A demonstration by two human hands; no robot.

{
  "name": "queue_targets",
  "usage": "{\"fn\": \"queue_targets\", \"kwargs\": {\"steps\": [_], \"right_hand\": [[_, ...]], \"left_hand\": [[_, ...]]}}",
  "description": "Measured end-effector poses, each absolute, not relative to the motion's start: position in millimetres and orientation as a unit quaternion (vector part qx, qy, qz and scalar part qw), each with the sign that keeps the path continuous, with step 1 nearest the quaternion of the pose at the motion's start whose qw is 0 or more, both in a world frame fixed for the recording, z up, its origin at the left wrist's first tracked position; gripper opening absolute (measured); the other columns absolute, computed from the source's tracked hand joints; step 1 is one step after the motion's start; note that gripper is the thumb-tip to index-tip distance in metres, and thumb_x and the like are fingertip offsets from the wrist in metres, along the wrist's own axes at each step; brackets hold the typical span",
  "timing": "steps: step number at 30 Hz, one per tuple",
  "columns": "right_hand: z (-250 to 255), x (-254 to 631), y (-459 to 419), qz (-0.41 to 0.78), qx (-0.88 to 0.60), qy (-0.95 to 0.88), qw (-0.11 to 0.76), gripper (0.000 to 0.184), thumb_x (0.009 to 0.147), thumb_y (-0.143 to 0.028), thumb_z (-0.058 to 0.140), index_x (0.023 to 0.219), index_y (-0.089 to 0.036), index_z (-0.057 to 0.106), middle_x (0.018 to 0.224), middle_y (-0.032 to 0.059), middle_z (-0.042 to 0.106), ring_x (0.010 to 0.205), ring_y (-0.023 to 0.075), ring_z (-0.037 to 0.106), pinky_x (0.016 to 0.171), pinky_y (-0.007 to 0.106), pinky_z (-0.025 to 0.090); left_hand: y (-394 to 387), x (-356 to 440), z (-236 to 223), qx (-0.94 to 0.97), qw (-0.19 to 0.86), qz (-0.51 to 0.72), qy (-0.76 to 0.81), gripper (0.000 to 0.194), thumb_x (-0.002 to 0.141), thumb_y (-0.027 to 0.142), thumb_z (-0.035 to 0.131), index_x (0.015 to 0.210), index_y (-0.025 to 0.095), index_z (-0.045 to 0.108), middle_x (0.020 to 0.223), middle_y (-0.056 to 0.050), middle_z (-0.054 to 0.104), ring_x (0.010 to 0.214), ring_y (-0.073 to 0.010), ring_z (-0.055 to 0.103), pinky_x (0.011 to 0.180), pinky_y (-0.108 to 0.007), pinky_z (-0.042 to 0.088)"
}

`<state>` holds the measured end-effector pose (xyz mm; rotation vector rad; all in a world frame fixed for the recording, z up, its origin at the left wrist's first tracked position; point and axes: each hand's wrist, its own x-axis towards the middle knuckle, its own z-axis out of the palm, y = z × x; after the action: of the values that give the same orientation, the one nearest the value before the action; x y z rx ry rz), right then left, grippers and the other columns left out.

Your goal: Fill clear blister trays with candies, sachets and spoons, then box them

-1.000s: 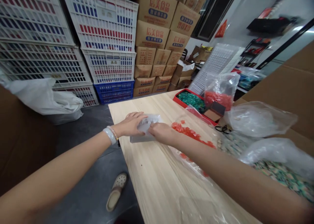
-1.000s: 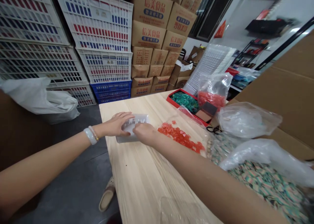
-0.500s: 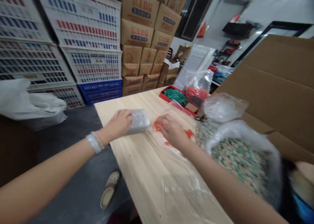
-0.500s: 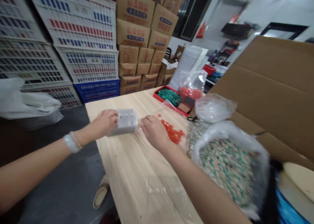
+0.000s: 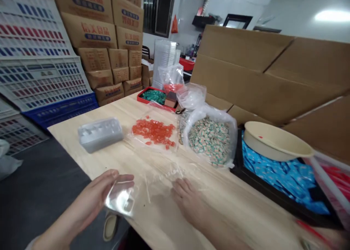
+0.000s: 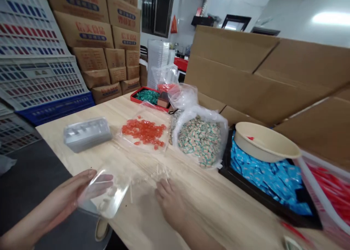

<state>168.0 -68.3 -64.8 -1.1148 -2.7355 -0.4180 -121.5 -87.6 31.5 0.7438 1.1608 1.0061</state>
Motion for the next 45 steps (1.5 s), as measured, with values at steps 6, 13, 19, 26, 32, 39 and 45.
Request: {"fn": "queue_targets", "kwargs": {"steps": [6, 13, 19, 26, 32, 39, 45], "right_hand": [[-24.4, 166.3, -81.3, -0.143, -0.195, -0.97, 0.02, 0.012, 0.081, -0.017, 0.044, 0.08, -0.019, 0.056, 0.082, 0.0038, 0.058, 0.081, 0.018, 0.048, 0.077, 0.034, 0.038], [-33.6, 243.8, -125.2, -0.119, -0.171, -0.977, 0.041, 0.021, 0.083, -0.017, 0.04, 0.098, -0.019, 0.053, 0.1, 0.0039, 0.058, 0.091, 0.018, 0.047, 0.082, 0.035, 0.036], [-62.3, 267.3, -84.0, -0.138, -0.45, -0.876, 0.108, 0.035, 0.077, -0.003, 0.04, 0.105, -0.02, 0.053, 0.103, 0.007, 0.058, 0.095, 0.0208, 0.049, 0.085, 0.035, 0.036], [-81.1, 303.3, -130.7, -0.17, -0.546, -0.814, 0.108, 0.024, 0.074, -0.001, 0.039, 0.066, -0.018, 0.053, 0.06, 0.0031, 0.055, 0.058, 0.019, 0.052, 0.061, 0.033, 0.04], [-97.2, 254.1, -150.7, -0.118, -0.587, -0.767, 0.229, 0.023, 0.08, -0.009, 0.032, 0.091, -0.017, 0.051, 0.063, 0.0037, 0.06, 0.054, 0.0174, 0.055, 0.057, 0.03, 0.039], [-64.6, 230.8, -114.8, 0.018, -0.605, -0.758, 0.243, 0.018, 0.08, -0.019, 0.039, 0.089, -0.018, 0.054, 0.064, 0.0029, 0.059, 0.058, 0.0171, 0.055, 0.054, 0.027, 0.041], [-21.1, 208.9, -1.5, 0.081, -0.543, -0.796, 0.254, 0.022, 0.082, -0.019, 0.038, 0.093, -0.018, 0.057, 0.078, 0.0052, 0.059, 0.076, 0.0168, 0.055, 0.066, 0.027, 0.042]], "left_hand": [[-101.3, -114.0, 10.5, 0.57, 0.292, 0.433, 0.635, 0.022, 0.072, 0.042, 0.047, 0.071, 0.019, 0.049, 0.109, -0.01, 0.057, 0.101, -0.0259, 0.051, 0.085, -0.041, 0.042], [-111.8, -37.9, -63.3, 0.741, -0.016, 0.209, 0.638, 0.025, 0.076, 0.023, 0.043, 0.093, 0.012, 0.057, 0.109, -0.013, 0.055, 0.106, -0.0259, 0.046, 0.091, -0.042, 0.036], [-145.5, -9.9, -53.2, 0.936, 0.062, 0.094, 0.334, 0.055, 0.073, 0.042, 0.053, 0.124, 0.034, 0.035, 0.138, -0.001, 0.027, 0.125, -0.0255, 0.022, 0.1, -0.043, 0.023], [-133.8, -29.4, -76.2, 0.914, 0.005, 0.102, 0.393, 0.05, 0.079, 0.029, 0.048, 0.124, 0.04, 0.031, 0.139, 0.004, 0.022, 0.127, -0.0314, 0.011, 0.097, -0.059, 0.01], [-107.5, 2.8, -77.7, 0.919, 0.017, 0.096, 0.382, 0.047, 0.082, 0.03, 0.043, 0.126, 0.039, 0.028, 0.141, 0.003, 0.014, 0.127, -0.0311, 0.01, 0.096, -0.058, 0.018], [-76.2, 19.2, -56.6, 0.901, 0.073, 0.161, 0.396, 0.049, 0.078, 0.029, 0.049, 0.125, 0.029, 0.034, 0.138, -0.006, 0.025, 0.124, -0.0287, 0.022, 0.096, -0.053, 0.024], [49.0, 1.1, -11.7, 0.829, 0.077, 0.232, 0.503, 0.028, 0.083, 0.019, 0.036, 0.104, 0.018, 0.055, 0.098, -0.008, 0.058, 0.093, -0.0179, 0.051, 0.082, -0.031, 0.039]]}}
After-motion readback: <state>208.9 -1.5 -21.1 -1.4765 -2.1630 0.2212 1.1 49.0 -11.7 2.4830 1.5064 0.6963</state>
